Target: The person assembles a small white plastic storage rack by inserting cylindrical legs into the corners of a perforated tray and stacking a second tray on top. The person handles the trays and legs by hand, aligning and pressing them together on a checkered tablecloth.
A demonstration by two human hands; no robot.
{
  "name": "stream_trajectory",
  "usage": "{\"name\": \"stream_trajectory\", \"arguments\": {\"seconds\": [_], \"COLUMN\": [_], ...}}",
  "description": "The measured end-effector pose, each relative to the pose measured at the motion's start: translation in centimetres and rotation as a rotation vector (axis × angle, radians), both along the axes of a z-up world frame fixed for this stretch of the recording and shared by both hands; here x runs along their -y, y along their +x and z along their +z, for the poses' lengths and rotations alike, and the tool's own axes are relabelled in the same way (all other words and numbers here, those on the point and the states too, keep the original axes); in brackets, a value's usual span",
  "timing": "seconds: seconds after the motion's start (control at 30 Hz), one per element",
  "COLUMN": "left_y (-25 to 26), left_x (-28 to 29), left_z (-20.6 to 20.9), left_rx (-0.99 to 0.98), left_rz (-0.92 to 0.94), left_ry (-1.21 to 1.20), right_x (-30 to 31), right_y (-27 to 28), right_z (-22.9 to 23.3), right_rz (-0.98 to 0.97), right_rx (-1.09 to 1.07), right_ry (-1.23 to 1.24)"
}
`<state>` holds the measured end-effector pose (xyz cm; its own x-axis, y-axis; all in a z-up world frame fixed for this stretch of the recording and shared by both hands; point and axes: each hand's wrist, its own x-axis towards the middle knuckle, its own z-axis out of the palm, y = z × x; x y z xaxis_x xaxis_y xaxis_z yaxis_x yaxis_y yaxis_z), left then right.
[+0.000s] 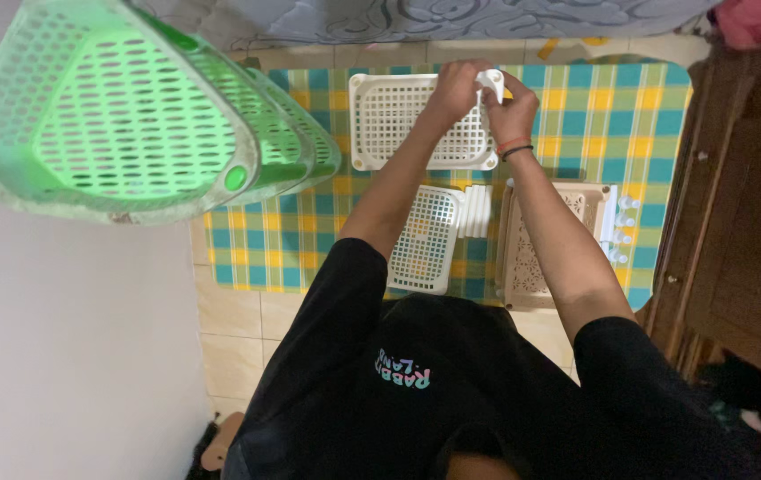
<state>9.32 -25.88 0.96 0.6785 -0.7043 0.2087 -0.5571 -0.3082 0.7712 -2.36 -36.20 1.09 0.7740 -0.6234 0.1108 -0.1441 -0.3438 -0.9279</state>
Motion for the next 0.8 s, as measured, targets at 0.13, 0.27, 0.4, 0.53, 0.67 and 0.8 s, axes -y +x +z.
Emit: {"name": "stream_trajectory", "arguments": {"seconds": [0.13, 0.27, 0.4, 0.53, 0.67, 0.8], "left_y": [-0.3, 0.0, 0.3, 0.0, -0.3, -0.4], "left_x": [0.2, 0.5, 0.7, 0.7, 0.6, 0.5], "left_z": [0.1, -0.7, -1.0, -0.5, -0.2, -0.5], "left_rx": [-0.016, -0.038, 0.031, -0.089, -0.092, -0.027], "left_rz": [0.032, 0.013, 0.016, -0.005, 0.018, 0.034], "left_ry": [0.045, 0.120, 0.066, 0.223, 0.200, 0.139], "right_x": [-0.2, -0.6, -0.3, -0.3, 0.0, 0.4], "right_y": [0.5, -0.1, 0.0, 0.0, 0.1, 0.0], "right_z": [0.1, 0.1, 0.3, 0.0, -1.3, -2.9], "right_rz": [-0.045, 0.008, 0.028, 0.011, -0.028, -0.019], "right_rx": [-0.175, 0.003, -0.006, -0.016, -0.076, -0.005], "right_ry": [-0.048, -0.187, -0.262, -0.301, -0.164, 0.031]}}
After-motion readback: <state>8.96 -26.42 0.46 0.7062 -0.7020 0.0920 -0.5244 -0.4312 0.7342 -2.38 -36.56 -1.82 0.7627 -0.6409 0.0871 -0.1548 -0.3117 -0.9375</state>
